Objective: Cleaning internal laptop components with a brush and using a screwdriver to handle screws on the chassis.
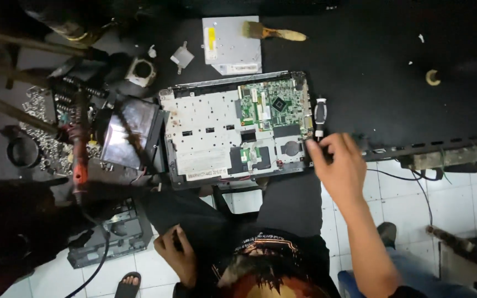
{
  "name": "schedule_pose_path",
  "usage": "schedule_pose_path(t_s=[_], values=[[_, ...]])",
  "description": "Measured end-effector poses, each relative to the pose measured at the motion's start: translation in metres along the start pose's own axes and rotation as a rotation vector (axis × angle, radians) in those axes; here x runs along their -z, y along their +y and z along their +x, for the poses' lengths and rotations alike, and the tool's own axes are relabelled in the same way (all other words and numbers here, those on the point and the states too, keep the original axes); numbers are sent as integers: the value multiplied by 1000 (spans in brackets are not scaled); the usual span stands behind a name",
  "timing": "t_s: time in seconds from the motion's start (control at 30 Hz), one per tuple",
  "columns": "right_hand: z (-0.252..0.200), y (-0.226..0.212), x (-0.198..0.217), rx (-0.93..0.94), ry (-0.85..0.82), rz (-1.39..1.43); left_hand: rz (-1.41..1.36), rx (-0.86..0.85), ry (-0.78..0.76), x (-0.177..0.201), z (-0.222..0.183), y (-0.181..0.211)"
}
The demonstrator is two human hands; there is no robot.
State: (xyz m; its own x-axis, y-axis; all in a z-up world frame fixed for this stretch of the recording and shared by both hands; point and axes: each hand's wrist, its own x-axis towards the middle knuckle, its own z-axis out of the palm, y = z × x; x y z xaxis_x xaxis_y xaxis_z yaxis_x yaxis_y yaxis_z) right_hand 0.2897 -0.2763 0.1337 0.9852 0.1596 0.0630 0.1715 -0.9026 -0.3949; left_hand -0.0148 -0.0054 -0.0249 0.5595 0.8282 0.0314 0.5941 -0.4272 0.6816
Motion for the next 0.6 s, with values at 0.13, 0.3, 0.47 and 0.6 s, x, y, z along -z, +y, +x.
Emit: schedule_pose_path(t_s=[0.13,0.3,0.47,0.6], values=[[-2,-9,-2,-104,-185,-206,-4,-17,106,-19,3,0],[-1,-6,-8,46,-62,-234,30,-39,112,-24,3,-7],[3,-5,-7,45,-56,-40,8,90,68,-16,7,13],[4,-5,-10,79,-7,131,-282,35,-56,7,20,116]])
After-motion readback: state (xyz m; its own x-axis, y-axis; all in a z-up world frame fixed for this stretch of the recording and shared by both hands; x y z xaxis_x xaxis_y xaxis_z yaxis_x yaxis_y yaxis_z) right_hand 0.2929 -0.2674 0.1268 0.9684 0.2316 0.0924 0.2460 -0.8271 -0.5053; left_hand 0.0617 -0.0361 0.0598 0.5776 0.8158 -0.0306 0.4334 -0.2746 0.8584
